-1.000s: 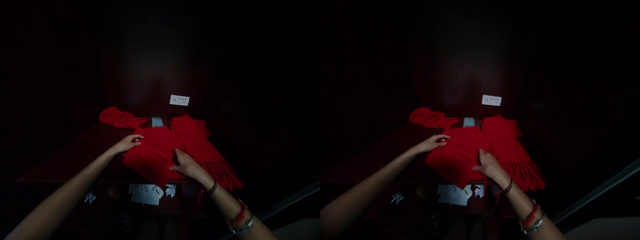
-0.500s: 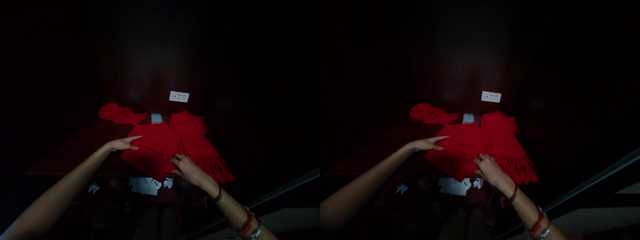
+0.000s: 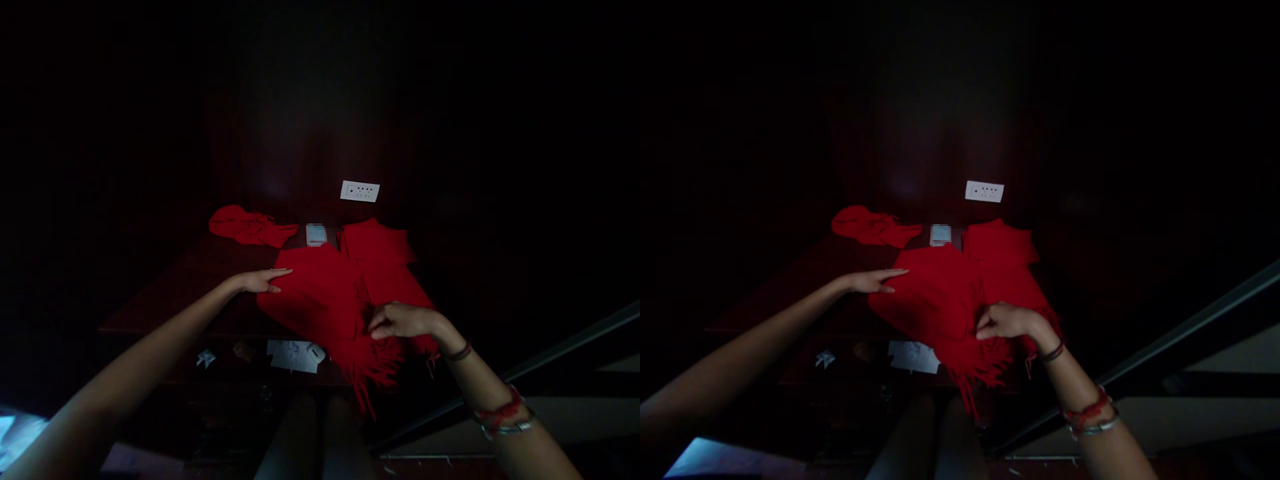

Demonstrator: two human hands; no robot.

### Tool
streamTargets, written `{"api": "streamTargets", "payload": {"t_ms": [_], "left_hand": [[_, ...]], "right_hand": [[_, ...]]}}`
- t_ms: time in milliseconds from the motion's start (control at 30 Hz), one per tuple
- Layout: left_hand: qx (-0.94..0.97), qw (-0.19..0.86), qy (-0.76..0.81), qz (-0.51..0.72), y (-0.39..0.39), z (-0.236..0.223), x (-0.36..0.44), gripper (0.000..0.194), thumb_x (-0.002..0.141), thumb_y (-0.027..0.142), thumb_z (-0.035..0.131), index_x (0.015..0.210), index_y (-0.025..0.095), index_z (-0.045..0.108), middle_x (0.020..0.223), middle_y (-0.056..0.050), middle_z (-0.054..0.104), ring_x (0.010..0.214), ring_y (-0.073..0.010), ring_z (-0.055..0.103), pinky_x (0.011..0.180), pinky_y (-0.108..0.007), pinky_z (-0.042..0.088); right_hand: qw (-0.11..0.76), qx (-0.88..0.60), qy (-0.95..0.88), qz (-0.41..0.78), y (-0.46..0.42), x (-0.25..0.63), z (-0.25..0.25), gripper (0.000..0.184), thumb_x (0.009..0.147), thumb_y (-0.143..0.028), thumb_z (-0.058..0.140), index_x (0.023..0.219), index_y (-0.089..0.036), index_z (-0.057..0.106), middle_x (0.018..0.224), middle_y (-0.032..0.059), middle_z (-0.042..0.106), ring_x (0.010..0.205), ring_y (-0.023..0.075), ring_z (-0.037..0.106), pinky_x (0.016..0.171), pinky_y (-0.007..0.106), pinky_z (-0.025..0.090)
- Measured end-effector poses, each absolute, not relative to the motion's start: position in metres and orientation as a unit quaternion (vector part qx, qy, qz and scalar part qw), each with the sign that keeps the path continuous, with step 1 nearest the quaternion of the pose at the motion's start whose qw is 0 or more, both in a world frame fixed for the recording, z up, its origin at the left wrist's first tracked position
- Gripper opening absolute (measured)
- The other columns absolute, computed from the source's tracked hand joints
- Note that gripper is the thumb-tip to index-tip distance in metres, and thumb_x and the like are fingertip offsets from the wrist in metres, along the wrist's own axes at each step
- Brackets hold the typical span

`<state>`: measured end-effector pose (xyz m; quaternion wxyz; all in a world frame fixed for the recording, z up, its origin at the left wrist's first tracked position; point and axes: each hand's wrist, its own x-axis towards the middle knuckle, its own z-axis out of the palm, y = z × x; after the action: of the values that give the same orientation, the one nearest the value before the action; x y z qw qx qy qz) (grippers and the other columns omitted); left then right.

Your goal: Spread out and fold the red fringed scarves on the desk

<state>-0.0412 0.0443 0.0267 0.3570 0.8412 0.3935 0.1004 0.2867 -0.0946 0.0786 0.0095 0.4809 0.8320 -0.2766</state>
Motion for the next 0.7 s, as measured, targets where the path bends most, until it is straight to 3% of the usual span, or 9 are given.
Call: {"api": "streamTargets", "payload": {"t_ms": [133,300,433,533,700], "left_hand": [[0.819,0.4,0.388,0.137,0.033,0.03,-0.041,0.076,0.064,0.034,0.061,0.129,0.023,0.025,0.135,-0.006,0.023,0.12,-0.0197,0.029,0.095,-0.028,0.027],[0.735,0.522,0.398,0.173,0.024,0.028,-0.053,0.085,0.061,0.028,0.064,0.131,0.028,0.016,0.136,-0.008,0.022,0.105,-0.0192,0.045,0.08,-0.026,0.04],[0.671,0.576,0.409,0.225,0.028,0.021,-0.06,0.08,0.064,0.028,0.061,0.13,0.03,0.016,0.126,-0.008,0.035,0.092,-0.0142,0.051,0.071,-0.023,0.042],[0.671,0.577,0.404,0.231,0.029,0.019,-0.059,0.075,0.066,0.03,0.058,0.129,0.026,0.018,0.116,-0.007,0.041,0.094,-0.0141,0.049,0.075,-0.024,0.039],[0.713,0.54,0.418,0.161,0.018,0.025,-0.061,0.089,0.061,0.024,0.063,0.131,0.03,0.008,0.116,-0.006,0.034,0.084,-0.0121,0.049,0.075,-0.026,0.039]], "right_hand": [[-0.096,0.626,0.758,-0.153,-0.061,0.266,0.061,0.03,0.079,-0.036,0.043,0.088,-0.015,0.062,0.082,0.0073,0.064,0.073,0.015,0.056,0.062,0.023,0.039],[-0.051,0.698,0.698,-0.155,-0.036,0.237,0.035,0.021,0.063,-0.021,0.059,0.082,-0.012,0.061,0.084,0.0111,0.062,0.077,0.0184,0.056,0.059,0.023,0.038],[-0.1,0.691,0.696,-0.168,-0.03,0.253,0.031,0.015,0.069,-0.019,0.05,0.08,-0.013,0.059,0.079,0.0064,0.062,0.073,0.0143,0.055,0.059,0.021,0.038],[-0.161,0.675,0.693,-0.196,-0.031,0.27,0.031,0.017,0.068,-0.017,0.049,0.083,-0.013,0.056,0.08,0.0046,0.061,0.073,0.0135,0.054,0.06,0.021,0.039],[-0.114,0.675,0.712,-0.157,-0.038,0.267,0.038,0.035,0.064,-0.011,0.051,0.1,-0.013,0.049,0.09,0.0093,0.059,0.081,0.0163,0.054,0.066,0.023,0.038]]}}
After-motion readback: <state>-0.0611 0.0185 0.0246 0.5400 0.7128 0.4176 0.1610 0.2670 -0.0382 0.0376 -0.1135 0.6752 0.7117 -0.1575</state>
